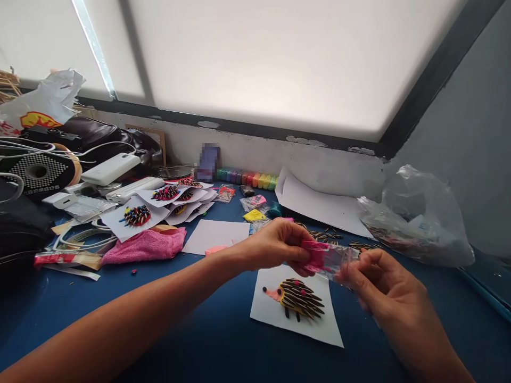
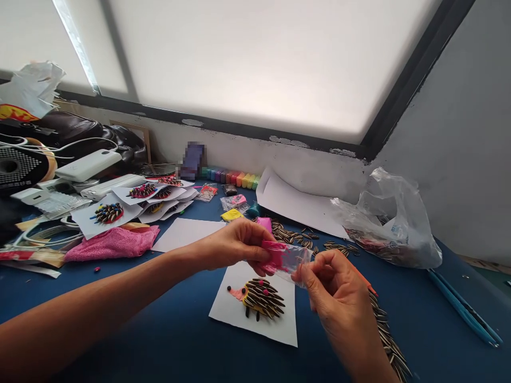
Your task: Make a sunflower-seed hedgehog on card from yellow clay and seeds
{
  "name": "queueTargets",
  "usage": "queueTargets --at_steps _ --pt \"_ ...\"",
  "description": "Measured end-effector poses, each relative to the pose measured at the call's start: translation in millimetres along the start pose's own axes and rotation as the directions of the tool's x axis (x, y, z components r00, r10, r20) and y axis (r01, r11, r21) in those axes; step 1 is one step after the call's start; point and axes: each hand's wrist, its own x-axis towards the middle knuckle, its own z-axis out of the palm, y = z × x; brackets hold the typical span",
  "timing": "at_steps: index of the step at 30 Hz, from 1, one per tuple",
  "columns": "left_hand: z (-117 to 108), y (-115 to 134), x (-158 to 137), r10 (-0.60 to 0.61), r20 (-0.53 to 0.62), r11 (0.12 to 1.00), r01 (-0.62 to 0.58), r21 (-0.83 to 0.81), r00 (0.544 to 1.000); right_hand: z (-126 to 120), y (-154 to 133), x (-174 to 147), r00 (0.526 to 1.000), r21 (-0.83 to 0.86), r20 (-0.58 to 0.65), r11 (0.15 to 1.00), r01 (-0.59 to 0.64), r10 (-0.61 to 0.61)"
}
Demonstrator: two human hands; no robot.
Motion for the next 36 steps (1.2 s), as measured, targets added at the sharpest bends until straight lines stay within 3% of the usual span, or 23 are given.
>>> queueTargets --at_steps 4,10,18,28,36 --pt "0.0 -1.8 -0.5 0.005 -0.022 1.000 -0.005 0.001 1.000 1.8 -4.6 -1.2 0.998 -0.086 0.007 0.994 0.066 -0.066" --pt "0.6 -4.2 2.2 0.003 -0.033 1.000 -0.002 0.030 0.999 0.8 -3.0 1.7 0.985 -0.127 0.148 0.986 0.106 -0.087" --pt "1.9 0.1 -2.8 -0.047 0.012 0.991 0.045 0.128 0.999 2.4 -3.7 1.4 0.993 -0.101 0.117 0.995 0.021 -0.009" --pt "3.4 -12.7 5.2 -0.014 -0.072 0.998 0.019 0.067 0.997 8.5 -14.6 -0.6 0.989 -0.083 0.128 0.993 0.085 -0.074" --pt "6.6 -12.8 2.0 -0.010 -0.039 1.000 0.010 0.002 0.999 4.5 0.5 -2.6 0.994 -0.047 0.110 0.999 0.001 0.004"
